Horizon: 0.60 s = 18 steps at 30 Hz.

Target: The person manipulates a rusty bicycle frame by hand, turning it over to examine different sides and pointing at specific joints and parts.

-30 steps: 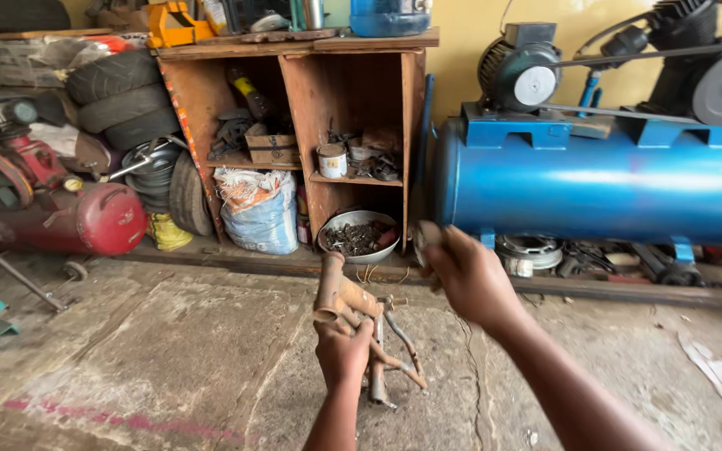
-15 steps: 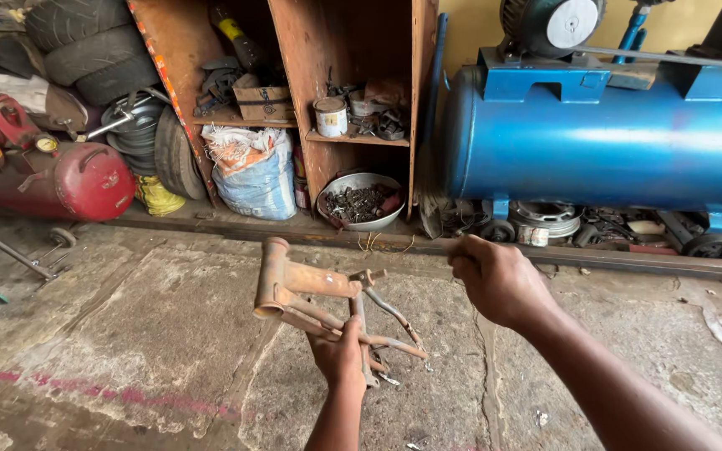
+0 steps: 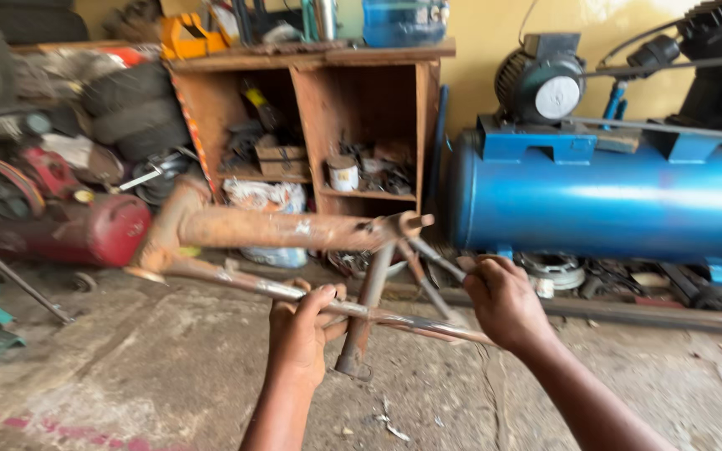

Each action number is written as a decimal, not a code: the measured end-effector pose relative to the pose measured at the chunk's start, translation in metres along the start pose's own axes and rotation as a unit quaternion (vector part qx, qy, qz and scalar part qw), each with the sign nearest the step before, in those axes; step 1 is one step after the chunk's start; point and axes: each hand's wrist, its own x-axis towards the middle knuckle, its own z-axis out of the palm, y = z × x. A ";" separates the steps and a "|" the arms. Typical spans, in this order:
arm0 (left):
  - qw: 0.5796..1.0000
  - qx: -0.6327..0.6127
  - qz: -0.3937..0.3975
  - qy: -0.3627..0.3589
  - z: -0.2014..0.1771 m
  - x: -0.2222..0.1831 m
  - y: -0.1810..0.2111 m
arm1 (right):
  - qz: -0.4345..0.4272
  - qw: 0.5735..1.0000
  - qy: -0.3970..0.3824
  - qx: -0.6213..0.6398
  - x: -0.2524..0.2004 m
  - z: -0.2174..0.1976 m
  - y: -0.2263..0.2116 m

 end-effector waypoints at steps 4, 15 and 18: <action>0.997 -0.010 0.009 -0.075 0.028 -0.021 0.066 | 0.097 0.990 -0.092 0.040 0.006 -0.028 -0.028; 0.981 0.081 0.139 -0.107 0.019 -0.039 0.112 | 0.226 0.937 0.026 0.266 0.001 -0.060 -0.100; 0.997 0.071 0.021 -0.037 0.020 -0.035 0.090 | 0.221 0.915 0.066 0.330 0.000 -0.056 -0.102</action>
